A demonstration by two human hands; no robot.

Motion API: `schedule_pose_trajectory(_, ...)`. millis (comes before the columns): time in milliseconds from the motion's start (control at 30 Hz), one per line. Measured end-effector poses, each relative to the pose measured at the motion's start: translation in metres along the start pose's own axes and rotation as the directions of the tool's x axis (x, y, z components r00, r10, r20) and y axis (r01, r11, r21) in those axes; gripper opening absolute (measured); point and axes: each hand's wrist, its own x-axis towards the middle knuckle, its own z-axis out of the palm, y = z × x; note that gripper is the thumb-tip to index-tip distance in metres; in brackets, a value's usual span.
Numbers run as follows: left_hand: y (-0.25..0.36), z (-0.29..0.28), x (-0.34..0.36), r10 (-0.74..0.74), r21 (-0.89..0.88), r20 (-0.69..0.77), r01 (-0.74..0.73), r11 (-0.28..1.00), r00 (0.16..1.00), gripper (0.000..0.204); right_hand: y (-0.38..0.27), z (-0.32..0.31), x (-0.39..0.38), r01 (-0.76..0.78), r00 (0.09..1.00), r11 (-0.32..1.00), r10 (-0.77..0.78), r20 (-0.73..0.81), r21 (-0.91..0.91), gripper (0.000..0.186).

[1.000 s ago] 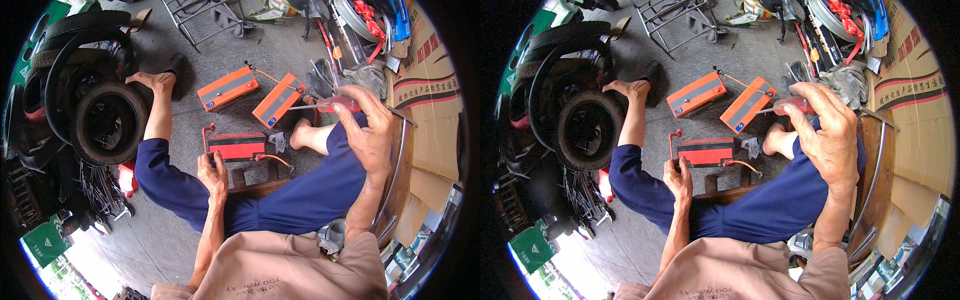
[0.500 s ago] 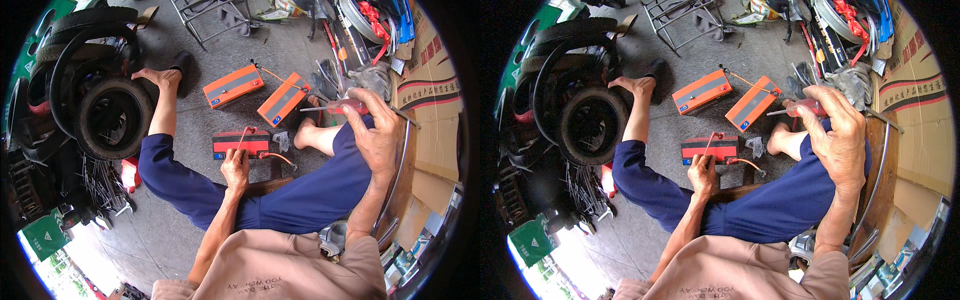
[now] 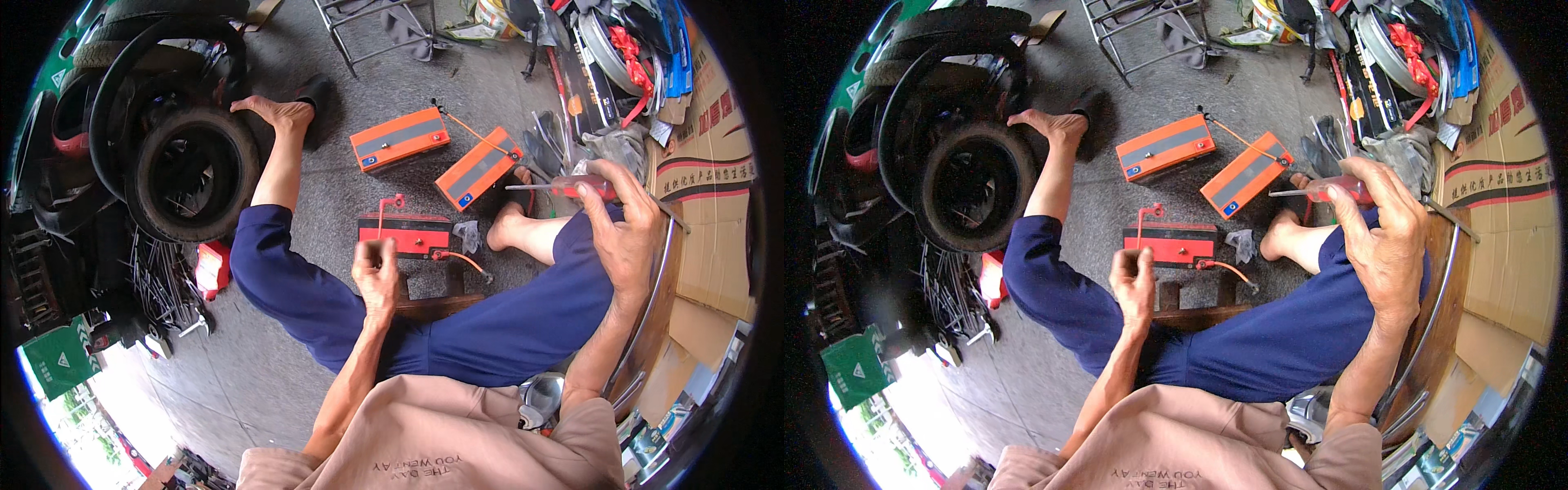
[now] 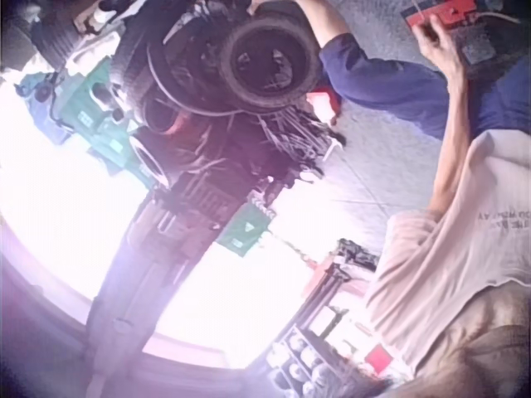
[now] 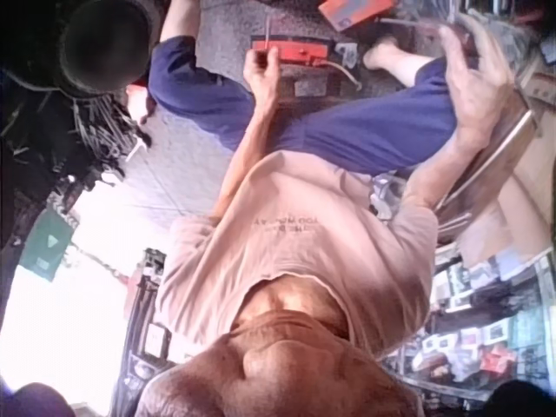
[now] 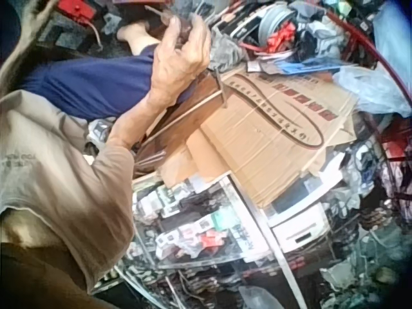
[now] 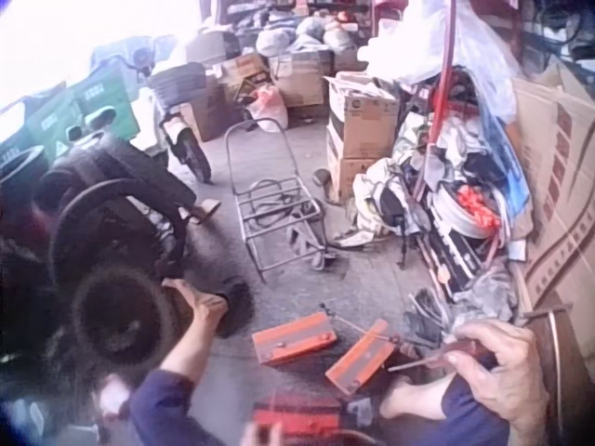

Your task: The person sits on the floor of a cluttered workshop and uses a screwdriver to manipulate screws on several small orange and red rectangular electronic devices. They repeatedly tighten and loosen screws on the casing of the devices, occasionally adjusting their position or the orientation of the objects.

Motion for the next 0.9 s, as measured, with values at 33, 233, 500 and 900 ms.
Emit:
schedule_pose_trajectory(33,0.018,-0.007,0.0,-0.233,-0.218,0.038,0.235,0.947,0.972,0.015,0.001,0.001,-0.002,-0.005,1.0,1.0,0.005,-0.008,-0.005,0.028)
schedule_pose_trajectory(233,0.009,-0.049,0.008,-0.421,-0.753,0.421,0.568,0.331,0.803,0.035,-0.002,0.003,-0.002,-0.042,0.999,0.999,0.042,0.001,0.023,0.026)
schedule_pose_trajectory(500,0.013,-0.061,0.036,-0.356,-0.694,0.345,0.491,0.526,0.869,0.031,-0.015,0.015,-0.005,0.002,1.0,1.0,-0.003,0.015,0.024,0.025)
schedule_pose_trajectory(900,-0.005,-0.084,0.044,-0.331,-0.825,0.393,0.488,0.284,0.858,0.038,-0.073,0.094,-0.068,-0.432,0.899,0.704,0.388,0.204,0.564,0.02)
